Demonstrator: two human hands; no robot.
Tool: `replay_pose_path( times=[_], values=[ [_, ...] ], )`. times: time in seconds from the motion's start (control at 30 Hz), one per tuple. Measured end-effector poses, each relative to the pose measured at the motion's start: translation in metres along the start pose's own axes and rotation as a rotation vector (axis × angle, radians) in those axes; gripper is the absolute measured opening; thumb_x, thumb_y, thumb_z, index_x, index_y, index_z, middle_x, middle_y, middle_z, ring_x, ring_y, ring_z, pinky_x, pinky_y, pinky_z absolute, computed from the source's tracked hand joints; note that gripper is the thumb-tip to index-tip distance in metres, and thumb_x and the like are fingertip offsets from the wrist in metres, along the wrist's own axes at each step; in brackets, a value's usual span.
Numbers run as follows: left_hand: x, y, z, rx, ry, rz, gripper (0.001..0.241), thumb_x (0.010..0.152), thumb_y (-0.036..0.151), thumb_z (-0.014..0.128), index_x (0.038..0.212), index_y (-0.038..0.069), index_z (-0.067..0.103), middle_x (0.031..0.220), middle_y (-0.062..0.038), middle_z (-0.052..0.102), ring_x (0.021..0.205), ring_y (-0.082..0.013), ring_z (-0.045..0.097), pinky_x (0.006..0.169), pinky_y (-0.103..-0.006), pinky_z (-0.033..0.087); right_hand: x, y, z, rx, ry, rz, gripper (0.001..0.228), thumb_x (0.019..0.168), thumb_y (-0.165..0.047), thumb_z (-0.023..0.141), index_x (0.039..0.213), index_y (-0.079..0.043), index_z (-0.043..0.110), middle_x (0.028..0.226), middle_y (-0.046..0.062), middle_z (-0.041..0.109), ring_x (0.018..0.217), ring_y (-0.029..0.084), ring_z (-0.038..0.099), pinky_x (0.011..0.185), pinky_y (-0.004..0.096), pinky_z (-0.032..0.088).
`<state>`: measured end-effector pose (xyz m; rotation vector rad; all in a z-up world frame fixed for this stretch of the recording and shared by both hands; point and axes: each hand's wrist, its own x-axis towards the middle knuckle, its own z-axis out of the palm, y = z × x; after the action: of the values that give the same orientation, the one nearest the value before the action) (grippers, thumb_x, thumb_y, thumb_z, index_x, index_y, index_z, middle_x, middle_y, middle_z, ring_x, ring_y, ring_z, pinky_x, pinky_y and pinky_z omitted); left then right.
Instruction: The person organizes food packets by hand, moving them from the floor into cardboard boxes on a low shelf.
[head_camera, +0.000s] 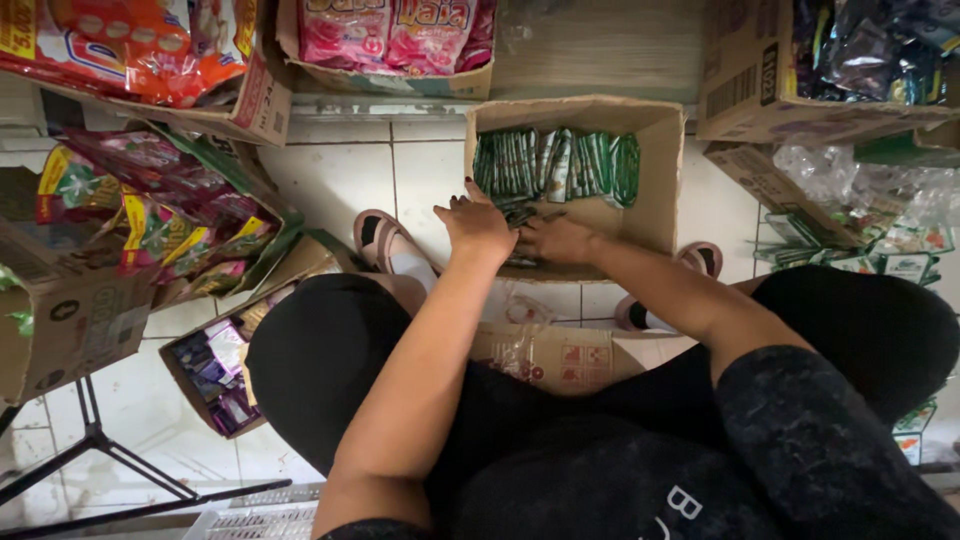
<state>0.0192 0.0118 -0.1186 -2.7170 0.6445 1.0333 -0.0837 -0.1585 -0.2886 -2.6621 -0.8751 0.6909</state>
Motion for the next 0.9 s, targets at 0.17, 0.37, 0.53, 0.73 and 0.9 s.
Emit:
replay_pose_path(
  times=[0.17,0.37,0.53,0.73,0.9],
  values=[
    [0.006,-0.002,0.003,0.020,0.082,0.021,0.110,0.082,0.063,0.069,0.150,-0.009,0.021,0.161,-0.019,0.028,0.139,-0.0396,0.041,0.106,-0.0681,0.028,-0.009,-0.006,-0.032,-0.133,0.061,-0.014,0.037,0.094,-0.020,0.052,0.129,-0.021,0.062,0.133,0.011,0.057,0.122,0.031,0.058,0.089,0.044,0.057],
    [0.009,-0.001,-0.008,0.094,0.223,0.106,0.079,0.091,0.061,0.064,0.132,-0.003,0.046,0.142,-0.023,0.056,0.119,-0.0462,0.061,0.101,-0.0750,0.034,-0.078,-0.019,-0.152,-0.058,0.141,0.215,0.056,0.090,-0.025,0.064,0.145,-0.019,0.055,0.131,0.014,0.064,0.115,0.031,0.063,0.090,0.042,0.056],
    [-0.013,0.027,-0.048,-0.017,0.424,0.293,0.094,0.093,0.054,0.065,0.157,-0.003,0.027,0.124,-0.025,0.066,0.108,-0.0406,0.067,0.094,-0.0592,0.048,-0.192,-0.065,-0.263,-0.110,0.324,0.475,0.062,0.087,-0.030,0.069,0.144,-0.013,0.054,0.123,0.015,0.064,0.109,0.033,0.066,0.087,0.049,0.053],
    [-0.082,0.084,-0.090,-0.351,0.701,0.949,0.077,0.094,0.023,0.071,0.157,-0.002,0.035,0.133,-0.031,0.062,0.115,-0.0447,0.065,0.095,-0.0474,0.053,-0.354,-0.165,-0.244,0.091,1.326,0.692,0.042,0.096,-0.011,0.072,0.136,-0.007,0.061,0.132,0.016,0.063,0.118,0.035,0.065,0.098,0.044,0.056],
    [-0.156,0.199,-0.107,-0.359,0.753,1.141,0.074,0.086,0.017,0.074,0.150,-0.001,0.041,0.140,-0.029,0.055,0.130,-0.0462,0.053,0.111,-0.0505,0.040,-0.399,-0.186,-0.152,0.194,1.743,1.017,0.043,0.095,0.006,0.066,0.137,-0.003,0.059,0.134,0.018,0.062,0.115,0.028,0.067,0.096,0.036,0.057]
  ],
)
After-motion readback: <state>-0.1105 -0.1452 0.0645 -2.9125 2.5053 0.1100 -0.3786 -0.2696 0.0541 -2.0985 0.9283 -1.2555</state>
